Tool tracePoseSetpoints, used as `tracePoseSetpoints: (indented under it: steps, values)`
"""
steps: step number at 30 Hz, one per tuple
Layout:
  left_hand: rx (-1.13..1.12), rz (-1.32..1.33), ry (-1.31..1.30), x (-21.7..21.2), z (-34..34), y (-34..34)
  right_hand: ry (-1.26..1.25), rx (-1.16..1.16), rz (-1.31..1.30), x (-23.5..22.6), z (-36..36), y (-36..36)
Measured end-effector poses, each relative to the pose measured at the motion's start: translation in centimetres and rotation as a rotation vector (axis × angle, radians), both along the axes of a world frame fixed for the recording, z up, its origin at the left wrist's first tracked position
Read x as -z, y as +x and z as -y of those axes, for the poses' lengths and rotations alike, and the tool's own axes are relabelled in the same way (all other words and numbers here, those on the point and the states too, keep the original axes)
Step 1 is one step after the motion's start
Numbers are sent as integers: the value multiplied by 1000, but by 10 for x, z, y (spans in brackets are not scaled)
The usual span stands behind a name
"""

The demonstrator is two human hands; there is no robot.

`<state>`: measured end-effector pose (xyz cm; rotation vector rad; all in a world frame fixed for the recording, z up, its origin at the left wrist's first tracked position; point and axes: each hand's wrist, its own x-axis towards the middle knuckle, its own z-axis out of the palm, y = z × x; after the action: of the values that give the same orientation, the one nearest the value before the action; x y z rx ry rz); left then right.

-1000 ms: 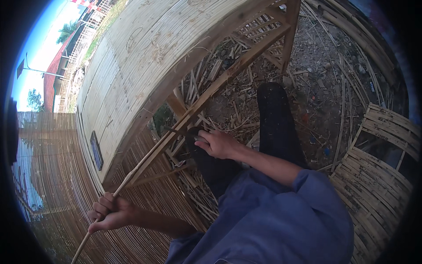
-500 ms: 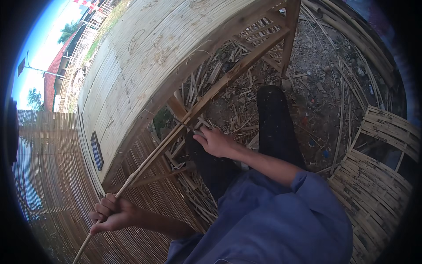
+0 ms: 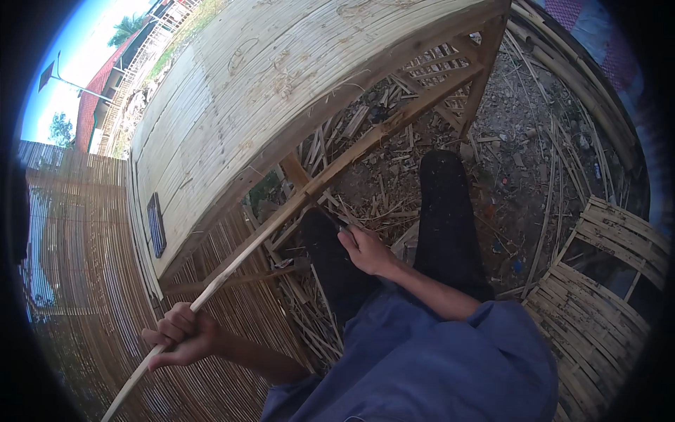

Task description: The person holds a bamboo stick and uses a knife to shave down one end of it.

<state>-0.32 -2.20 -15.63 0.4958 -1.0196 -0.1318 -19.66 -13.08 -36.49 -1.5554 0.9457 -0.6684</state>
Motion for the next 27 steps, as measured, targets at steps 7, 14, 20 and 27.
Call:
tracePoseSetpoints:
  steps: [7, 14, 20, 27]
  values:
    - [210, 72, -4, -2, -1, -7, -82, -292, 23, -43, -2, 7]
    - [245, 92, -31, -5, 8, -6, -161, -218, -21, -41, 12, 17]
    - [261, 108, 15, -8, 13, -7, -168, -64, -12, -26, 17, 23]
    - [212, 79, -5, -7, 14, -10, -218, 23, 14, -12, 23, 28]
